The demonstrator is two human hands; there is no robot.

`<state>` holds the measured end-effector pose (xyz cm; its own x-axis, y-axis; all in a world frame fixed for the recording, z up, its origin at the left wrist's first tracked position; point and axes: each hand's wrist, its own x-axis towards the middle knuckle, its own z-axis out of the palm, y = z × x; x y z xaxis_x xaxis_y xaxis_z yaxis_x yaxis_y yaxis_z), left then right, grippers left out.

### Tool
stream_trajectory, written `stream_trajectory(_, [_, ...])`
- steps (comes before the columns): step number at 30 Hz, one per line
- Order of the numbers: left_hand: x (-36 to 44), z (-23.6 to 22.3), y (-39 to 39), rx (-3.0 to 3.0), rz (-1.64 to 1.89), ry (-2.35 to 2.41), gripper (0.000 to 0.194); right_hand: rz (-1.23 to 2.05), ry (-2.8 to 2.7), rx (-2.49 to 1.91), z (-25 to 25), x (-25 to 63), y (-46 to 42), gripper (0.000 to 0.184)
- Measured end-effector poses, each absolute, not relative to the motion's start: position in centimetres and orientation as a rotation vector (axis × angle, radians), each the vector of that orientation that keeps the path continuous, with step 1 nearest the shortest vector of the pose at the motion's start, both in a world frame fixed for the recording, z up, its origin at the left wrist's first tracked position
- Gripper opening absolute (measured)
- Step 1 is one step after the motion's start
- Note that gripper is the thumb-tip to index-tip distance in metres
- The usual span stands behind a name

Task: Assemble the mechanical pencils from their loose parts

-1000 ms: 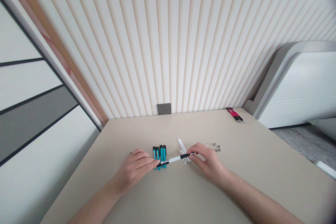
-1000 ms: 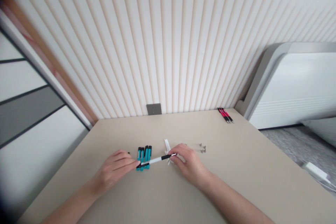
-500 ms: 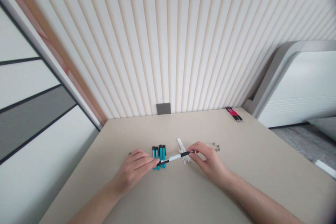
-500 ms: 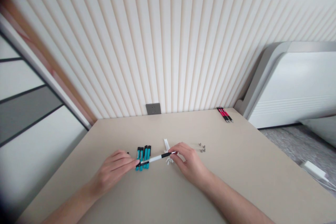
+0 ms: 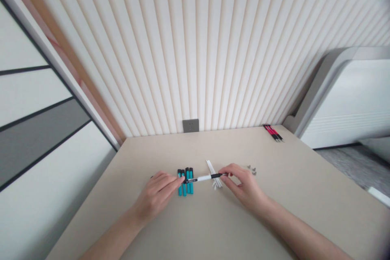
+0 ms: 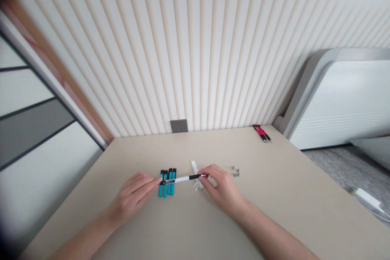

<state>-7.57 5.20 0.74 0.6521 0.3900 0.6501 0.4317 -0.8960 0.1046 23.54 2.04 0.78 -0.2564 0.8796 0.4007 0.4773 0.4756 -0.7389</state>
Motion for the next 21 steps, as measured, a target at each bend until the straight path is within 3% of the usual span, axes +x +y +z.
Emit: stream_trajectory(21, [-6.87, 1.01, 4.68, -2.854, -1.003, -0.860, 0.022, 0.567, -1.975, -0.990, 0.50, 23.24, 1.79, 0.014])
